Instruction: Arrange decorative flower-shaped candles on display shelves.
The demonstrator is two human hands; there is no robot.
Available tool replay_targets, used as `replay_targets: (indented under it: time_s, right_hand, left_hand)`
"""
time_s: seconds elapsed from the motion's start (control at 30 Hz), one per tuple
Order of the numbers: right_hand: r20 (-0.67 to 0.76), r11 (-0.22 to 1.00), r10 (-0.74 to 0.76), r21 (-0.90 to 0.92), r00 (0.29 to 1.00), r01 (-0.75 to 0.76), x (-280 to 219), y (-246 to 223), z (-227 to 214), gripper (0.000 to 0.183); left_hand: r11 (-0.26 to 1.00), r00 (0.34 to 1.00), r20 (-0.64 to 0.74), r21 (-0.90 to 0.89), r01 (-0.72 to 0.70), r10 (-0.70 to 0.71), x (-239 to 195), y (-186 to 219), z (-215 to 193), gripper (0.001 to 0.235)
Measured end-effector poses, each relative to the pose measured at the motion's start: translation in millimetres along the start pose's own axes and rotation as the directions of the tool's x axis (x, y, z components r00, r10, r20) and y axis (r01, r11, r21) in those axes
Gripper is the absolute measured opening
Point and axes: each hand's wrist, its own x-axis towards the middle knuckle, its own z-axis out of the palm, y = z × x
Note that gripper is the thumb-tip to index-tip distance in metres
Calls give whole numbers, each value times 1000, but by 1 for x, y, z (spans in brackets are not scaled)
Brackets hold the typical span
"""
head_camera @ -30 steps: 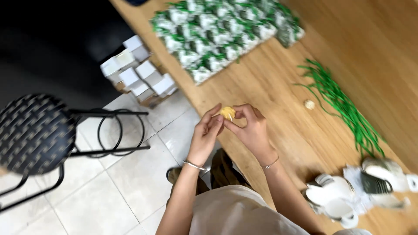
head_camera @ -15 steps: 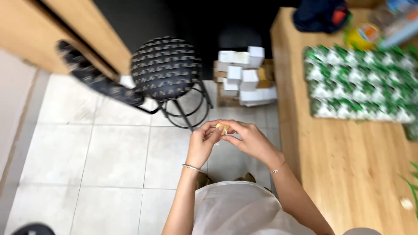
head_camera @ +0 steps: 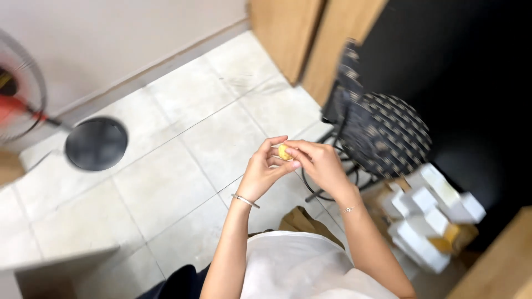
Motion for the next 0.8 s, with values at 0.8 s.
replay_targets:
  time_s: [0.8]
  right_hand:
    - [647, 887, -422, 441, 635, 140, 322, -49, 225, 15]
  left_hand:
    - [991, 264, -964, 65, 118, 32, 74, 20, -193, 36]
